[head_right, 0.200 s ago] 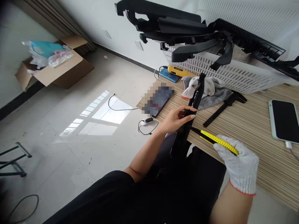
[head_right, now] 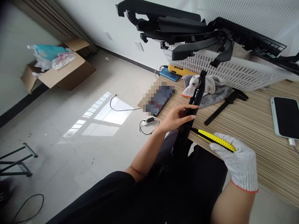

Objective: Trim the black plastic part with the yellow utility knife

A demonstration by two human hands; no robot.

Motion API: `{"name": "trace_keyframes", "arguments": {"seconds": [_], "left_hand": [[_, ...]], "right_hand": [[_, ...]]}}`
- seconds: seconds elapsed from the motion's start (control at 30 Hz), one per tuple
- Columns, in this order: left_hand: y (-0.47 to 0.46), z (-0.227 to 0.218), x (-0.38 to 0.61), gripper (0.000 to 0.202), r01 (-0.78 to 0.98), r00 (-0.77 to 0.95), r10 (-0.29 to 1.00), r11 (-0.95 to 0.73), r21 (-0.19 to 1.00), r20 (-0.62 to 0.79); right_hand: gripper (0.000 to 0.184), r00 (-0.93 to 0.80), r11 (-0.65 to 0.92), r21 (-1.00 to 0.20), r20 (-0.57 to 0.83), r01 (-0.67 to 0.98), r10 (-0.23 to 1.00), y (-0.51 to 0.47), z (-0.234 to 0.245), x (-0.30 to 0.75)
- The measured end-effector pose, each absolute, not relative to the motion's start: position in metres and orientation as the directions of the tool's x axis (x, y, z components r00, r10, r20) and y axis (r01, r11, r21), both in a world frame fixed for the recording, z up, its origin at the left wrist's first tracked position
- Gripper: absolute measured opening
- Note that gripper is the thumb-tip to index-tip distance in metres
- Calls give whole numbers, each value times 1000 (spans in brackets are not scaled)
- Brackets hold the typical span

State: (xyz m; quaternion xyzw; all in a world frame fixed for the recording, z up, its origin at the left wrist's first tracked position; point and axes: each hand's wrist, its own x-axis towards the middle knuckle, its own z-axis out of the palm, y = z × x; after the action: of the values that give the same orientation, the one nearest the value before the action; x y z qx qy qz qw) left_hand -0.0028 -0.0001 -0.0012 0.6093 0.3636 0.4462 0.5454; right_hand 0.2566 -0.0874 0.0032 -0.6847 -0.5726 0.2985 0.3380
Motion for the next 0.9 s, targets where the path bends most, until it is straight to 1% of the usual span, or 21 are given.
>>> {"name": "trace_keyframes", "arguments": {"seconds": [0.1, 0.23, 0.37, 0.43, 0.57, 0.63, 0.73, 0.77, 0.8, 0.83, 0.9], "left_hand": [[1, -3, -4, 45, -48, 380, 908, -172, 984, 178], [1, -4, -4, 41, -37, 321, 918, -232, 972, 231], [-7, -1, -6, 44, -27, 279, 933, -231, 973, 229], [-15, 2, -10, 46, 11, 241, 942, -245, 970, 235], [-39, 10, -28, 41, 160, 79, 960, -278, 947, 268], [-49, 15, -37, 52, 207, 73, 978, -206, 956, 195], [-61, 27, -43, 85, 264, 202, 979, -28, 964, -27], [-65, 32, -44, 92, 293, 234, 968, 16, 956, -88], [-69, 38, -45, 96, 328, 243, 961, 49, 943, -135], [-72, 43, -46, 94, 366, 232, 957, 79, 927, -173], [-80, 52, -51, 79, 457, 199, 945, 144, 878, -258]], "right_hand": [[54, 117, -125, -799, -68, 589, 991, -85, 4, 253], [57, 152, -149, -796, -72, 587, 986, -84, 8, 247], [58, 166, -177, -797, -97, 578, 981, -85, 10, 246], [58, 166, -181, -798, -103, 575, 981, -85, 9, 247], [58, 159, -185, -791, -112, 583, 981, -85, 6, 251], [59, 147, -175, -792, -109, 585, 983, -84, 6, 252], [61, 164, -186, -771, -107, 610, 981, -84, 6, 253], [62, 172, -192, -767, -109, 612, 979, -84, 6, 253], [62, 177, -198, -768, -112, 610, 978, -84, 6, 253], [63, 174, -198, -772, -114, 605, 978, -84, 5, 253], [63, 171, -194, -779, -113, 596, 979, -84, 4, 253]]}}
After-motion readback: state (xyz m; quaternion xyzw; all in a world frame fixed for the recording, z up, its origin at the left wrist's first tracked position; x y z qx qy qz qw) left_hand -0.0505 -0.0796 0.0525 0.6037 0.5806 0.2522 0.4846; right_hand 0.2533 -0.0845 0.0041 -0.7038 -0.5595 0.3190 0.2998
